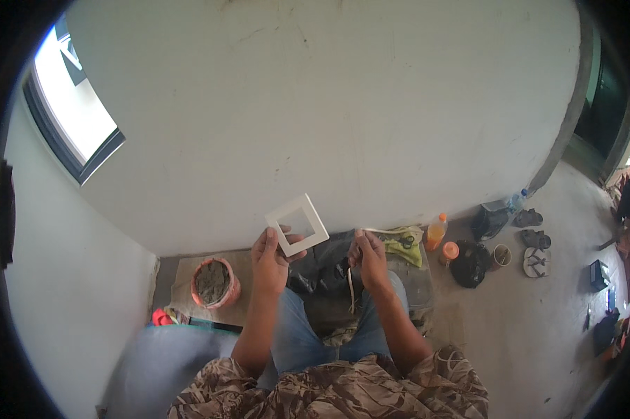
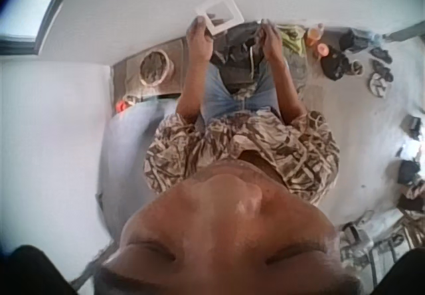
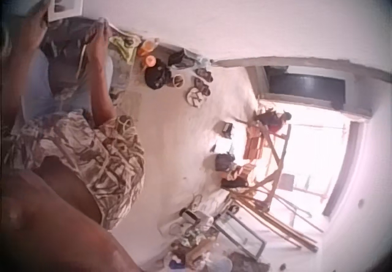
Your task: The person prepares and fits an outlet cover onto a wall-mounted socket by hand and then applies cement to the edges of the outlet assembly.
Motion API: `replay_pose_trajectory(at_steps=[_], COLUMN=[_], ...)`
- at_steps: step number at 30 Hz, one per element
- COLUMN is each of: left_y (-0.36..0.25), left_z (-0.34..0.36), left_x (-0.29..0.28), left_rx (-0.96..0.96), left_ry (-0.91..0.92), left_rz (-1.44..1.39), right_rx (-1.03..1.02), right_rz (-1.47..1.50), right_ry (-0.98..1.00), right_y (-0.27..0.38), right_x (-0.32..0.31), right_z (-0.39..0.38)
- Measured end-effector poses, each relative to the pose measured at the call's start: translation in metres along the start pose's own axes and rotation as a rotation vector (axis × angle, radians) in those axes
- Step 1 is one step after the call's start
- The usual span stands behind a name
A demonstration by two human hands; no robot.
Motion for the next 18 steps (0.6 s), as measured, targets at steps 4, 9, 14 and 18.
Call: replay_pose_trajectory(at_steps=[4,9,14,18], left_y=[-0.003,-0.001,-0.023,-0.036], left_z=[-0.001,-0.011,-0.019,-0.026], left_x=[0.004,0.006,0.021,0.019], left_rx=[-0.09,-0.133,-0.069,-0.05], left_ry=[0.131,0.11,0.141,0.174], left_rz=[-0.155,-0.087,0.007,0.05], right_rx=[-0.22,-0.198,-0.2,-0.18], right_rz=[-0.208,-0.205,-0.289,-0.235], right_ry=[0.16,0.211,0.199,0.227], right_y=[0.042,0.068,0.063,0.057], right_x=[0.019,0.051,0.048,0.052], right_z=[-0.021,-0.035,-0.032,-0.034])
Point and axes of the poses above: each hand's wrist, its own z-axis towards the middle knuckle, its own x-axis out of the palm, y = z × x, the point moved 1 cm from there along z, towards the middle knuckle, and after that the axes turned 2 degrees about x, right-handed, at the moved point
